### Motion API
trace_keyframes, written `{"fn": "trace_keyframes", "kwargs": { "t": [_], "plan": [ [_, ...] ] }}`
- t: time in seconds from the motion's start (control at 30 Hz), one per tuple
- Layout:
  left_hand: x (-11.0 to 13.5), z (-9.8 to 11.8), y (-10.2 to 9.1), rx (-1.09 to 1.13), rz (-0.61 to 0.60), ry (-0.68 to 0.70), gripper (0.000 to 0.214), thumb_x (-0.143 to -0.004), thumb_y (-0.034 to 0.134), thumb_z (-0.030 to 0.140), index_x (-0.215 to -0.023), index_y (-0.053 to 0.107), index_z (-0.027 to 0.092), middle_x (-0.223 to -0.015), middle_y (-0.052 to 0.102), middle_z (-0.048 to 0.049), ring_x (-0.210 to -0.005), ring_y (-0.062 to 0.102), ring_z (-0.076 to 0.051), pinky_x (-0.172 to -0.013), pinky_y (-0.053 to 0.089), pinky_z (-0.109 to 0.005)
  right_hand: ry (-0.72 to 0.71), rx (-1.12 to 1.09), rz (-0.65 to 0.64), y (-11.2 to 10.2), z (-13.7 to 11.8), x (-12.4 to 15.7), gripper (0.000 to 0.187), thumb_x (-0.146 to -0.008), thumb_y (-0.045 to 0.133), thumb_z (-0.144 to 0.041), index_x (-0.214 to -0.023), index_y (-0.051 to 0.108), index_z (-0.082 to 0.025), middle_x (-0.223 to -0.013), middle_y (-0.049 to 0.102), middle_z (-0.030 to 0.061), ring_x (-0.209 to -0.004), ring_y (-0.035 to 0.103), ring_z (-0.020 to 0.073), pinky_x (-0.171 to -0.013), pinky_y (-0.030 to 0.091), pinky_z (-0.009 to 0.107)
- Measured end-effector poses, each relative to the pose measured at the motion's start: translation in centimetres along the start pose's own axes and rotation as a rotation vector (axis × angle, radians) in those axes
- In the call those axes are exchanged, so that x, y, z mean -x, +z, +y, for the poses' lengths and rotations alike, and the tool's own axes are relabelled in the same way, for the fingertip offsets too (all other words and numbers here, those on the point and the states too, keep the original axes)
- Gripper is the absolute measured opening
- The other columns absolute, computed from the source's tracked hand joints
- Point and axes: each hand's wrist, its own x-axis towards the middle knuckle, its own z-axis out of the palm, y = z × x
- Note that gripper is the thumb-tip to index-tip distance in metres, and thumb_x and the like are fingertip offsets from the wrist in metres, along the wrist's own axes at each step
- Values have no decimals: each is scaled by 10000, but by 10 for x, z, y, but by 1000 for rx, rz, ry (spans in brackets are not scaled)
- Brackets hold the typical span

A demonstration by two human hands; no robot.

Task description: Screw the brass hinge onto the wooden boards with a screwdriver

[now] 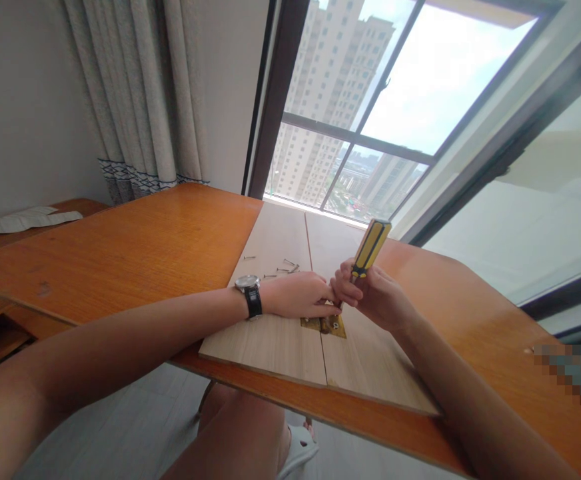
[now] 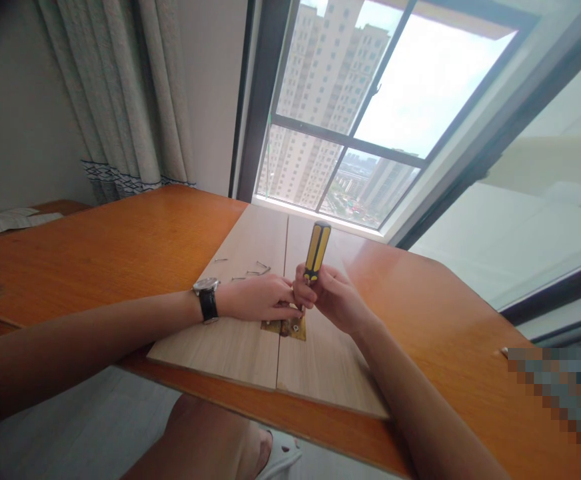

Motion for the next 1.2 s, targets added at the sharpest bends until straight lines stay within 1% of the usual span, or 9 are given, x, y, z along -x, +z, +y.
{"fn": "trace_keyframes", "kwargs": {
  "t": [0.2, 0.4, 0.57, 0.73, 0.87, 0.97, 1.07, 1.2],
  "plan": [
    [-1, 2, -2, -54, -52, 8, 287, -1011, 520, 285, -962, 760, 136, -964, 766, -85, -943, 710, -180, -899, 501, -245, -4, 30, 34, 2, 0, 1, 431, -811, 684, -615, -876, 668, -189, -554, 485, -35, -517, 431, 124, -546, 373, 291],
    [-1, 3, -3, -71, -40, 4, 307, -1015, 511, 292, -947, 771, 144, -951, 768, -80, -922, 710, -172, -894, 501, -248, 6, 48, 35, 5, -2, 2, 445, -799, 703, -613, -889, 693, -177, -543, 558, -17, -529, 501, 133, -570, 416, 289],
    [-1, 1, -2, -73, -49, 16, 305, -1010, 516, 296, -945, 772, 142, -936, 764, -83, -910, 706, -180, -888, 501, -253, -1, 66, 34, 5, -2, 2, 456, -809, 683, -629, -846, 684, -174, -541, 547, -13, -533, 501, 136, -568, 416, 292],
    [-1, 0, -2, 0, -14, 21, 222, -978, 573, 267, -941, 769, 169, -962, 763, -67, -937, 698, -165, -918, 489, -234, -6, 82, 19, 4, -2, 1, 447, -793, 701, -625, -764, 654, -181, -556, 528, -13, -523, 460, 129, -540, 382, 286],
    [-1, 0, -1, 40, -20, -5, 195, -962, 593, 255, -909, 763, 174, -936, 761, -57, -919, 698, -154, -907, 492, -217, -24, 76, -5, 3, 0, 1, 453, -829, 663, -618, -719, 634, -180, -563, 507, -10, -526, 438, 122, -530, 367, 282],
    [-1, 0, -1, 40, -13, 3, 197, -964, 590, 250, -898, 760, 176, -934, 761, -54, -910, 699, -150, -900, 494, -216, -27, 90, -14, 2, 0, 1, 466, -852, 629, -624, -715, 624, -178, -562, 494, -10, -531, 432, 123, -535, 372, 285],
    [0, 0, -1, 29, -2, 16, 192, -964, 596, 256, -895, 758, 180, -925, 761, -51, -898, 700, -148, -892, 496, -219, -13, 97, -12, 1, -1, 1, 463, -844, 635, -630, -748, 632, -177, -562, 500, -11, -539, 446, 128, -549, 387, 289],
    [0, -1, 0, -5, -16, 30, 243, -992, 549, 264, -938, 762, 160, -972, 762, -79, -943, 701, -172, -917, 495, -248, 11, 54, -6, 0, -1, 2, 454, -807, 680, -629, -880, 663, -181, -566, 522, -21, -543, 481, 138, -561, 419, 295]
  ]
}}
